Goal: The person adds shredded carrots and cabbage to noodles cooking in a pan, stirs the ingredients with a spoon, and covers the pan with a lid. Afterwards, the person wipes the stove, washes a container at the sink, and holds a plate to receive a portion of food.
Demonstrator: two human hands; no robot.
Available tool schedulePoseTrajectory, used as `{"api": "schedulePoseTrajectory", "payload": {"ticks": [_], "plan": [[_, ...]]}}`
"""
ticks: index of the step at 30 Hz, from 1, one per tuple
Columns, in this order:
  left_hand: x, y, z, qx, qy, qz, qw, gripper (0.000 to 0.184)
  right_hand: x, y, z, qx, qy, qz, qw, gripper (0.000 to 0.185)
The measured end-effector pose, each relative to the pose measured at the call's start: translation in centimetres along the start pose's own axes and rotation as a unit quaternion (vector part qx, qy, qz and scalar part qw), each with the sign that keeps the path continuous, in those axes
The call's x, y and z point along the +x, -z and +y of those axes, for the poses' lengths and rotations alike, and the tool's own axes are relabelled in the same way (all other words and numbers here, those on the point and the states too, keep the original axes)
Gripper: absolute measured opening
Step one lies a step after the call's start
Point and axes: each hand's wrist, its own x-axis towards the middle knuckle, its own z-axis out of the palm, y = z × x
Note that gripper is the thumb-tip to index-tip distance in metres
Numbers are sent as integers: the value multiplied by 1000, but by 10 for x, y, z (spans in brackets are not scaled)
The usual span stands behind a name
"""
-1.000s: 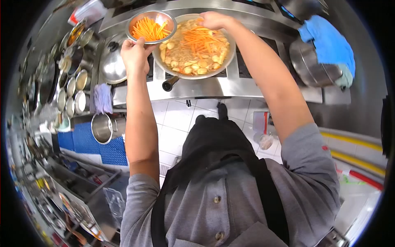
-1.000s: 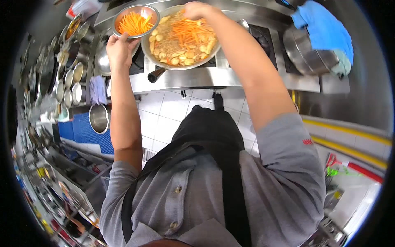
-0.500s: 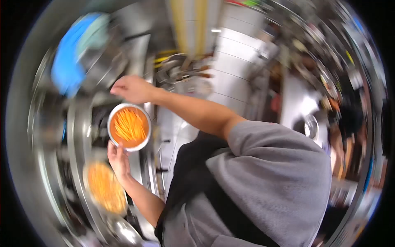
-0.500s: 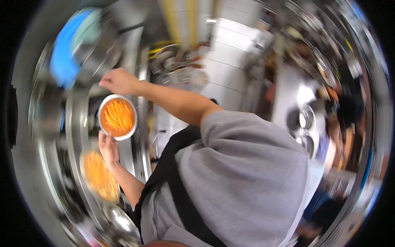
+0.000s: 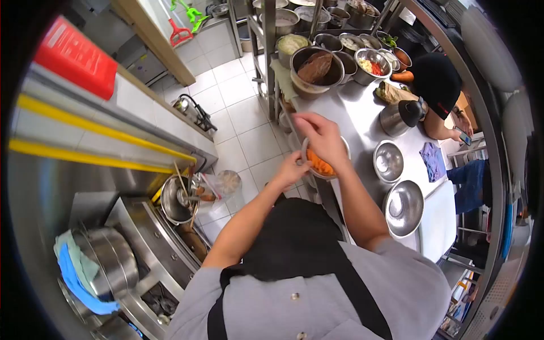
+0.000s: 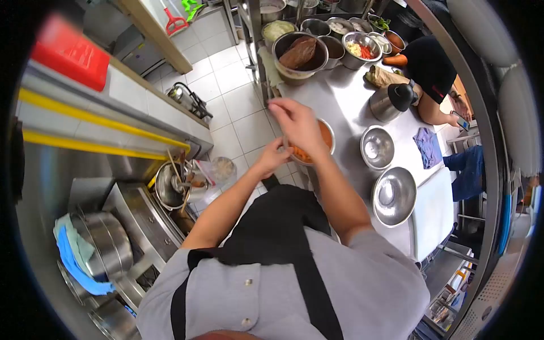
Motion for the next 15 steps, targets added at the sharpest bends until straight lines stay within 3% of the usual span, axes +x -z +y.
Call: {"api": "schedulePoseTrajectory", "payload": {"ticks": [2, 6, 8, 11, 13, 15], "plan": [[35, -14, -2, 2, 0, -55, 998, 24, -6, 32, 22, 4, -67, 39, 997, 23], [79, -8, -9, -2, 24, -95, 995, 24, -14, 66, 54, -33, -103, 71, 992, 23], [93, 22, 13, -40, 28, 18, 999, 24, -19, 75, 44, -63, -82, 110, 989, 23], [169, 76, 80, -79, -92, 242, 963, 25, -25, 84, 56, -32, -126, 160, 979, 23], [230, 106, 131, -80, -143, 242, 956, 27, -24, 90, 45, -43, -144, 170, 974, 21], [266, 113, 183, 79, -86, 256, 960, 26, -25, 95, 35, -76, -117, 182, 973, 20]]}}
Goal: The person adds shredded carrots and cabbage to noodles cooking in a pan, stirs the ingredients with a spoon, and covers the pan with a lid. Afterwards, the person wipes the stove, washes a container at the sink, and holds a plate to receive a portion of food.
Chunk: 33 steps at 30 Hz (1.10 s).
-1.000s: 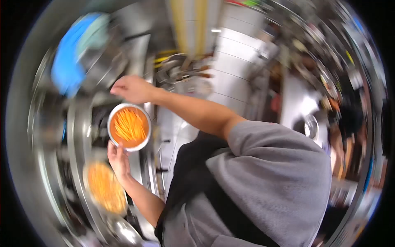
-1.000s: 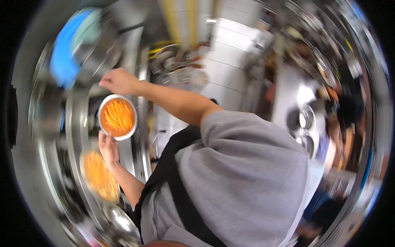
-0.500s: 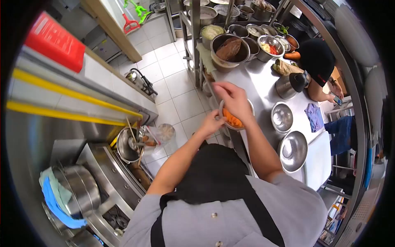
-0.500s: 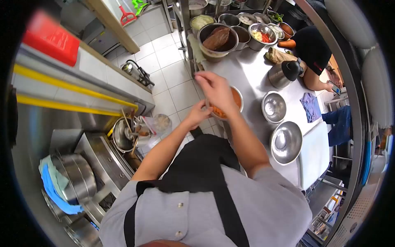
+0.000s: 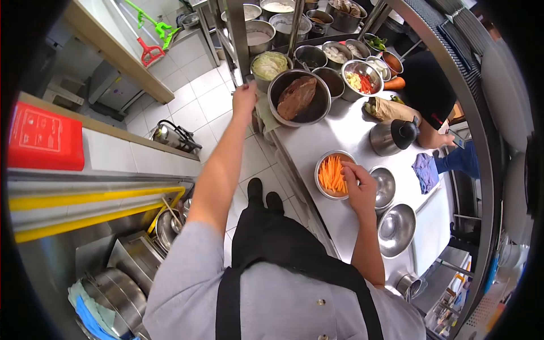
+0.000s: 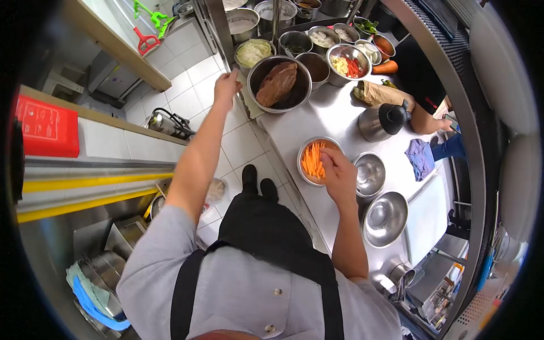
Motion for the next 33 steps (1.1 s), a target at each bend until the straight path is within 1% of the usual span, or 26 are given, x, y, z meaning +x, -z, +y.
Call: {"api": "schedulePoseTrajectory", "payload": {"ticks": [1, 2, 3, 4, 6, 7, 8, 10, 11, 12, 14, 16, 18, 19, 20, 21, 22, 23, 24, 26, 28, 29, 30, 31, 32, 33], "plan": [[32, -2, -2, -1, 0, -7, 1000, 26, -2, 3, -7, -2, -2, 6, 1000, 20], [68, -5, -12, 84, -19, -29, 996, 24, -3, 6, -16, -22, 3, 22, 1000, 20], [80, -9, -7, 167, -38, -50, 984, 22, -3, 8, -23, -41, 7, 37, 998, 19], [88, -13, -6, 166, -40, -56, 984, 22, -4, 8, -29, -43, 6, 43, 998, 19], [93, -16, -4, 42, 1, -96, 994, 16, -4, 4, -39, -54, 31, 56, 996, 20], [83, -17, 1, -5, 1, -79, 997, 9, -3, 1, -48, -55, 29, 57, 996, 20], [69, -13, 5, -5, 3, -80, 997, 9, 1, -5, -61, -55, 44, 40, 997, 19], [42, 2, 7, -62, -5, -41, 997, 3, 13, -18, -82, -56, 62, 17, 996, 18], [35, 13, -2, -108, -9, -19, 994, 11, 20, -27, -91, -43, 101, -3, 994, 19], [25, 25, -2, -109, -12, -10, 994, 11, 29, -39, -103, -28, 143, -23, 989, 20], [-8, 57, -12, -46, -59, 68, 995, 16, 42, -66, -139, -6, 171, -89, 981, 21], [-57, 88, -5, -74, -65, 134, 986, 20, 59, -107, -144, -8, 236, -159, 959, 29], [-115, 124, -7, -31, -72, 160, 984, 25, 66, -160, -138, -87, 284, -190, 936, 42], [-141, 137, -8, -29, -67, 193, 978, 25, 67, -194, -127, -93, 308, -195, 927, 52], [-162, 150, -27, -38, -57, 234, 970, 25, 61, -223, -116, -94, 334, -201, 916, 63], [-179, 165, -50, 31, -60, 269, 961, 26, 52, -244, -111, -82, 355, -237, 901, 63], [-200, 180, -66, 101, -56, 306, 945, 26, 39, -265, -110, -121, 393, -237, 880, 70], [-231, 186, -61, 137, -21, 361, 922, 25, 20, -284, -114, -153, 434, -233, 857, 78], [-258, 195, -60, 132, -8, 410, 903, 25, -1, -299, -125, -129, 460, -268, 837, 78], [-317, 213, -64, 179, -11, 496, 849, 20, -52, -313, -146, -155, 425, -350, 820, 77], [-370, 234, -57, 106, -27, 564, 819, 16, -101, -339, -148, -144, 511, -376, 759, 79], [-395, 245, -67, 84, 3, 589, 804, 18, -128, -347, -156, -119, 539, -395, 734, 75], [-420, 260, -76, 58, 30, 613, 788, 19, -157, -352, -170, -131, 572, -404, 702, 72], [-447, 268, -78, 87, 35, 660, 745, 20, -185, -355, -180, -91, 618, -399, 671, 71], [-475, 275, -77, 116, 43, 700, 704, 21, -218, -352, -196, -84, 630, -421, 647, 70], [-502, 280, -71, 90, 38, 725, 681, 21, -245, -344, -206, -52, 663, -421, 617, 68]]}}
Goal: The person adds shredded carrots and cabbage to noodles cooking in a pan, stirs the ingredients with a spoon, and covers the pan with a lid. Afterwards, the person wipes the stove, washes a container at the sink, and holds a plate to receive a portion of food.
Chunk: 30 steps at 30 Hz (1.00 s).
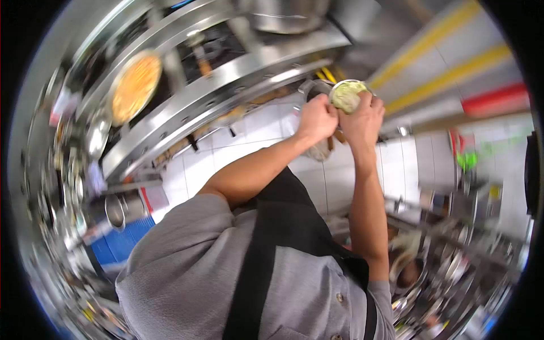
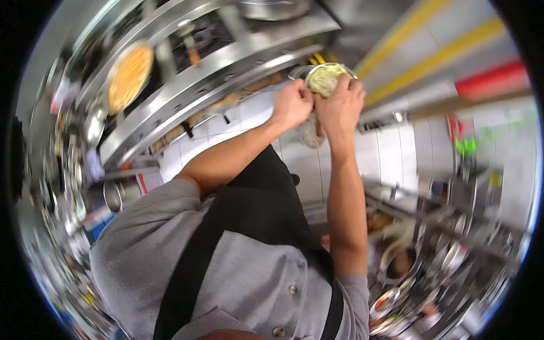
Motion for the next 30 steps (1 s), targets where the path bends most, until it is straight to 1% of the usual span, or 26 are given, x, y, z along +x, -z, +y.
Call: {"api": "schedulePoseTrajectory", "payload": {"ticks": [2, 4, 5, 6, 7, 9, 10, 11, 12, 15, 16, 17, 18, 19, 20, 21, 22, 23, 24, 25, 27, 28, 29, 30], "plan": [[20, 68, 9, -52, 36, 60, 996, 21, 30, -14, -66, 19, 79, 12, 997, 66], [45, 125, -13, -42, 46, 132, 989, 21, 56, -29, -130, 58, 144, 39, 987, 62], [58, 153, -25, -33, 49, 171, 983, 20, 69, -39, -163, 65, 167, 37, 983, 62], [68, 190, -33, -15, 49, 200, 978, 20, 83, -54, -201, 90, 225, 30, 970, 61], [78, 229, -44, -32, 58, 245, 967, 21, 95, -66, -245, 115, 282, 21, 952, 60], [95, 308, -71, 13, 53, 323, 945, 22, 111, -91, -334, 178, 333, -14, 926, 60], [102, 347, -87, 27, 74, 347, 935, 23, 117, -109, -380, 178, 361, -2, 915, 60], [108, 385, -104, 43, 93, 368, 924, 23, 121, -125, -426, 169, 368, -33, 914, 59], [111, 420, -120, 53, 92, 390, 915, 25, 121, -140, -469, 194, 386, -50, 900, 57], [115, 502, -175, 134, 122, 439, 880, 24, 118, -167, -564, 225, 448, -132, 855, 51], [112, 527, -191, 135, 131, 446, 875, 24, 118, -176, -590, 256, 452, -130, 845, 49], [108, 549, -206, 144, 164, 434, 874, 24, 121, -183, -612, 259, 456, -134, 841, 49], [105, 568, -219, 151, 194, 421, 873, 24, 125, -188, -632, 278, 464, -151, 828, 49], [102, 584, -230, 124, 202, 423, 875, 22, 128, -190, -649, 297, 471, -167, 814, 50], [99, 595, -241, 118, 210, 438, 866, 21, 126, -192, -663, 279, 477, -217, 805, 56], [99, 602, -250, 114, 218, 453, 857, 21, 121, -199, -674, 282, 480, -220, 801, 56], [98, 606, -254, 115, 221, 458, 853, 21, 113, -211, -682, 248, 495, -212, 806, 60], [97, 609, -257, 59, 236, 461, 853, 20, 103, -221, -690, 214, 511, -202, 807, 64], [96, 612, -259, 2, 248, 466, 849, 20, 91, -234, -698, 209, 512, -188, 812, 71], [96, 611, -259, 60, 257, 481, 836, 18, 86, -244, -704, 213, 523, -187, 804, 71], [98, 611, -264, 37, 277, 504, 817, 18, 80, -254, -717, 267, 509, -209, 791, 70], [99, 610, -264, 38, 280, 515, 809, 18, 81, -255, -719, 294, 497, -243, 779, 62], [100, 610, -263, 28, 316, 507, 802, 17, 82, -254, -720, 298, 508, -245, 770, 62], [102, 611, -259, 18, 350, 500, 792, 24, 84, -253, -722, 276, 534, -252, 758, 58]]}}
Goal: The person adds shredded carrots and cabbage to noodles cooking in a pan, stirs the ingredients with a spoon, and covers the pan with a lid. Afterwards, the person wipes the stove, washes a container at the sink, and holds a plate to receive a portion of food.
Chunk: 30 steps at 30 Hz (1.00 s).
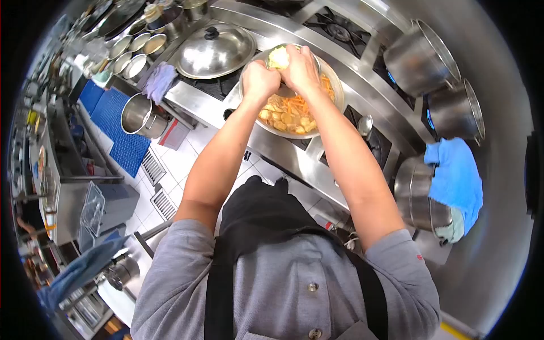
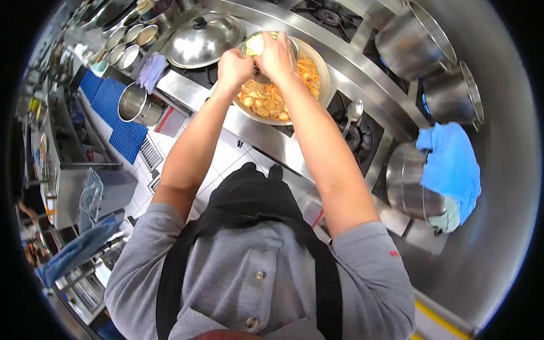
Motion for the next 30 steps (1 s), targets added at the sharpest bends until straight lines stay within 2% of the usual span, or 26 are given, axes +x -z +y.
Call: {"api": "schedulePoseTrajectory", "payload": {"ticks": [1, 3, 4, 5, 6, 7, 8, 9, 10, 11, 15, 17, 19, 20, 22, 24, 26, 27, 28, 29, 30], "plan": [[3, -5, -3, -7, -16, 19, 1000, 25, 1, 0, 1, -15, 17, -25, 999, 54], [7, -10, -2, 45, -74, 45, 995, 28, 3, -7, 19, -53, 89, 51, 993, 47], [3, -5, 5, 22, -54, 13, 998, 30, 11, -20, 31, -56, 127, 99, 985, 45], [9, -9, 0, 6, -34, 23, 999, 29, 13, -22, 30, -75, 119, 88, 986, 45], [20, -26, -11, 46, -87, 156, 983, 27, 22, -32, 35, -10, 145, 82, 986, 49], [0, -7, 16, 12, -45, 113, 993, 25, 24, -34, 38, 33, 130, 47, 990, 54], [12, -15, 3, 37, -72, 126, 989, 23, 26, -26, 26, 67, 81, 11, 994, 55], [10, -7, 5, 23, -67, 102, 992, 23, 30, -24, 28, 54, 114, 7, 992, 54], [10, -7, 3, 14, -67, 114, 991, 23, 31, -16, 21, 72, 111, -8, 991, 47], [12, -7, 0, -2, -72, 123, 990, 23, 34, -12, 18, 76, 122, -7, 990, 47], [16, 8, -4, -41, -4, 85, 995, 22, 45, 0, 3, 99, 148, -23, 984, 39], [19, 12, -5, -55, 18, 73, 996, 22, 47, 8, -7, 39, 125, -27, 991, 39], [24, 16, -2, -5, -30, 93, 995, 23, 50, -3, -8, 20, 136, -22, 990, 39], [24, 13, 0, 37, -58, 140, 988, 24, 50, -13, -9, 28, 156, -11, 987, 39], [43, 6, -16, 27, -76, 162, 984, 26, 49, -36, 1, 54, 160, 3, 986, 42], [25, 21, 1, 55, -49, 94, 993, 25, 55, -44, 9, 77, 145, 6, 986, 44], [41, 11, -21, 44, -64, 99, 992, 27, 61, -35, 13, 71, 108, -29, 991, 45], [45, 15, -23, 65, -75, 69, 993, 29, 66, -29, 14, 67, 90, -61, 992, 48], [45, 19, -20, 127, -97, 78, 984, 28, 73, -39, 29, 118, 80, -43, 989, 47], [42, 24, -14, 62, -56, 61, 995, 27, 70, -31, 29, 110, 69, -43, 991, 47], [43, 29, -10, 79, -54, 49, 994, 28, 70, -15, 21, 166, 47, -38, 984, 46]]}}
